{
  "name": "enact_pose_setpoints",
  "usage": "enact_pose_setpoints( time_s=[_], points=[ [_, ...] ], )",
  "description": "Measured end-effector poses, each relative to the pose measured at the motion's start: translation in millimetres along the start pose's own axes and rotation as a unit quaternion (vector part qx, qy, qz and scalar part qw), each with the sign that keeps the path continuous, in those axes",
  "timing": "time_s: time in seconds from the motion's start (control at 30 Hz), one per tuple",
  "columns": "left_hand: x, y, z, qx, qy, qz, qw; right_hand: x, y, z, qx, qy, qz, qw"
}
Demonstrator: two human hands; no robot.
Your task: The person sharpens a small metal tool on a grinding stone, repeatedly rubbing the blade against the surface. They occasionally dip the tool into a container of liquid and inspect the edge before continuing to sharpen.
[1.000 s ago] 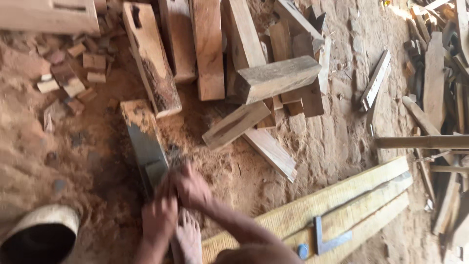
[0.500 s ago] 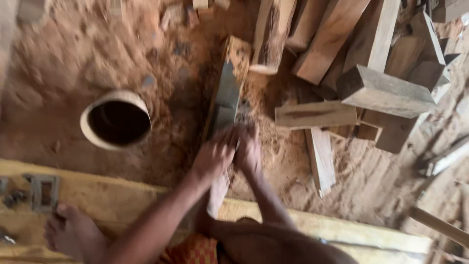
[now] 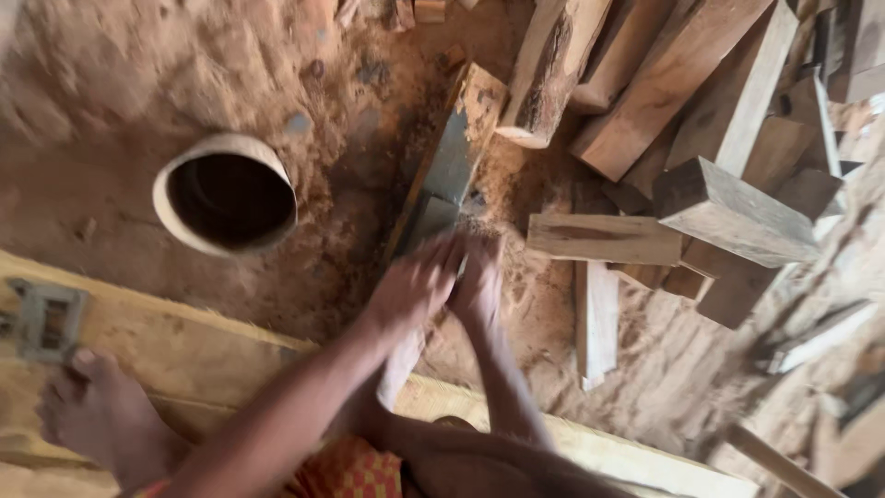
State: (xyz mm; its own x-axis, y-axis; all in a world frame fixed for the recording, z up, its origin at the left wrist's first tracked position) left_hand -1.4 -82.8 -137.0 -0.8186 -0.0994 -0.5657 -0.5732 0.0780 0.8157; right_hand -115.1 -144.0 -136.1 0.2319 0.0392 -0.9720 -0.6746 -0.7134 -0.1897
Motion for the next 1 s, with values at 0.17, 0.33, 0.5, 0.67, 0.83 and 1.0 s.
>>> enact_pose_setpoints(
  time_s=[0.17,0.33,0.5,0.67,0.83,1.0],
  points=[
    [-2,-3,-30,0.002,-0.037,-0.07,0.997,-9,14,-22,-0.005,0.036,0.012,0.999],
    [-19,21,67,0.016,0.078,-0.07,0.994,-1,-41,31,0.023,-0.072,-0.025,0.997],
    [15,-4,5,0.018,-0.01,-0.119,0.993,10,11,0,-0.017,-0.015,-0.009,1.0],
    [11,-8,-43,-0.008,-0.096,-0.068,0.993,-4,27,-33,-0.015,0.044,0.004,0.999],
    [-17,24,60,-0.009,0.025,-0.094,0.995,-16,-46,17,0.065,-0.097,-0.031,0.993],
    [13,-1,11,0.028,0.051,-0.086,0.995,-17,-14,-9,-0.052,0.025,0.009,0.998]
  ],
)
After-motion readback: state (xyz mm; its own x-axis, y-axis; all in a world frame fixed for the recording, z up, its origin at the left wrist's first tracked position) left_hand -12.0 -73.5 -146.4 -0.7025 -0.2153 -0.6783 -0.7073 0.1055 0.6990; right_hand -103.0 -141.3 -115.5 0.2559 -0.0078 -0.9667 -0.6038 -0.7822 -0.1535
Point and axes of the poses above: each hand's wrist, its own z-axis away from the middle knuckle, its own x-axis out of the palm, y = z × x, the point moved 4 cm from there along -z, towards the middle knuckle, and after that the axes turned 12 degrees about z, right-handed, at the moved point
